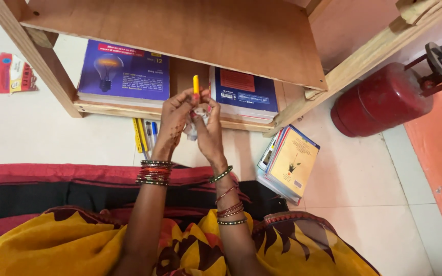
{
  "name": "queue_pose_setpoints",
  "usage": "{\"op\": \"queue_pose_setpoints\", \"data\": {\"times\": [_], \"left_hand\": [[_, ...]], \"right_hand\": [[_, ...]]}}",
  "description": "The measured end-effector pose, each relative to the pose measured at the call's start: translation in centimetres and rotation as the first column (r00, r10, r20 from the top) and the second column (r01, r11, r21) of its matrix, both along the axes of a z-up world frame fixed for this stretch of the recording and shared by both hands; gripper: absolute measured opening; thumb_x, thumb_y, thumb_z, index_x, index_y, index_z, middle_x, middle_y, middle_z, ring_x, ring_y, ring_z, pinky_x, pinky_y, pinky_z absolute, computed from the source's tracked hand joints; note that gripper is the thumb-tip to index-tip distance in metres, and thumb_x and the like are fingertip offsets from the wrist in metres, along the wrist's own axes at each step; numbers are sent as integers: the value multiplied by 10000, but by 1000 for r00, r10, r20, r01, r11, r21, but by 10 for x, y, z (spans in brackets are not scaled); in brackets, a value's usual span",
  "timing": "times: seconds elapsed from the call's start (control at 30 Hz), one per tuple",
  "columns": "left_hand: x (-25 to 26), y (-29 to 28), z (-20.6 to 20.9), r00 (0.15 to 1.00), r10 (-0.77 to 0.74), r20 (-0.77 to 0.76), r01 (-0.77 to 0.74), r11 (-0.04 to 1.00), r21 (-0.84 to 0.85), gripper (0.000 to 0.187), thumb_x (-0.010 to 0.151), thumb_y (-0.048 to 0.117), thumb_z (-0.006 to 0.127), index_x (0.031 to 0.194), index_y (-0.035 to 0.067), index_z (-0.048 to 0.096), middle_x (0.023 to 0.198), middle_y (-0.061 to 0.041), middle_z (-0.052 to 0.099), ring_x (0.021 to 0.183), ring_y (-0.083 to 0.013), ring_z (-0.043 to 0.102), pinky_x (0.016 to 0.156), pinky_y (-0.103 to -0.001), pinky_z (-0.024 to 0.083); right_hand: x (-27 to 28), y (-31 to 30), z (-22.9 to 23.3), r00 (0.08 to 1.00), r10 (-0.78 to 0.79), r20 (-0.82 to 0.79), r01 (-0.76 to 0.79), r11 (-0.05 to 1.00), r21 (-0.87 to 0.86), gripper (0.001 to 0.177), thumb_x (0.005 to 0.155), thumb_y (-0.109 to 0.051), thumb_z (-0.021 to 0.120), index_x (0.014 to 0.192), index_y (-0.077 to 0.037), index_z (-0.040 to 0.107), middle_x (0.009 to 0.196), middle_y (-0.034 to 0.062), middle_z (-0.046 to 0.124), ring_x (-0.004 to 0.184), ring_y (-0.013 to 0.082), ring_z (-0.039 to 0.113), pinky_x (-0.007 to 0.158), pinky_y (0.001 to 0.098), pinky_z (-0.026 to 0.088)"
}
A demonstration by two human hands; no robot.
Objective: The person sits on the floor and wipes a small artificial flower arrangement with a white cloth, then wipes the wooden shelf surface. The person then wipes a yellow plastic ruler and a blue pen with the cloth before returning them to the shelf.
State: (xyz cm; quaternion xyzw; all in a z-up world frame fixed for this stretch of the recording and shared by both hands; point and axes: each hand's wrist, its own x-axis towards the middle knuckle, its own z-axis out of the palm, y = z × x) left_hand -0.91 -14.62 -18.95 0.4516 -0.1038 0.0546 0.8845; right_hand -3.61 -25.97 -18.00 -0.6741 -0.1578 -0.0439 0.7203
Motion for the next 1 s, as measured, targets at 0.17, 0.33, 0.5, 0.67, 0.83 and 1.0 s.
{"op": "queue_pose_setpoints", "data": {"times": [0.17,0.33,0.5,0.67,0.83,1.0], "left_hand": [[0,2,-3,990,144,-5,-143,986,80,362,948,-40,558,1291,-43,675,1166,-135,776,1000,-145,735,827,-261,588],[1,11,1,967,255,-15,-255,967,-10,326,1068,181,557,1340,20,636,1006,-66,752,894,-107,719,805,-225,605],[9,17,-6,956,268,-121,-261,963,73,387,1071,296,543,1429,166,613,741,-13,615,525,-68,456,459,-224,358],[2,-22,-21,980,167,111,-190,950,246,299,1083,140,563,1331,41,697,906,-33,611,664,-70,537,552,-220,430],[-16,-39,4,924,131,359,-289,855,432,365,1009,2,520,1367,36,585,1057,-91,672,850,-111,637,702,-257,504],[-29,-36,31,992,-114,-45,120,827,549,274,1043,184,574,1197,37,747,706,-47,689,546,-60,601,480,-220,484]], "right_hand": [[1,0,-21,1000,24,7,-23,994,-105,354,1028,-46,501,1370,-29,410,1250,105,580,1097,148,602,914,272,540],[11,-31,-38,967,234,-99,-254,886,-389,245,1066,-133,609,1276,-20,552,1095,101,670,1035,140,633,894,279,530],[21,-59,-12,974,-97,-204,-9,886,-464,400,1011,-177,609,1390,-52,602,1136,104,701,1013,170,672,850,297,553],[17,-31,18,990,-134,39,125,974,187,613,995,-97,637,1533,-125,344,1347,101,559,1164,173,596,995,300,529],[24,-21,35,858,-446,253,428,895,126,489,996,-1,655,1436,-56,450,1301,123,566,1131,182,606,953,292,528],[30,-45,47,856,-499,133,392,796,461,293,1002,-73,649,1219,-91,454,1053,86,610,892,122,609,716,232,522]]}}
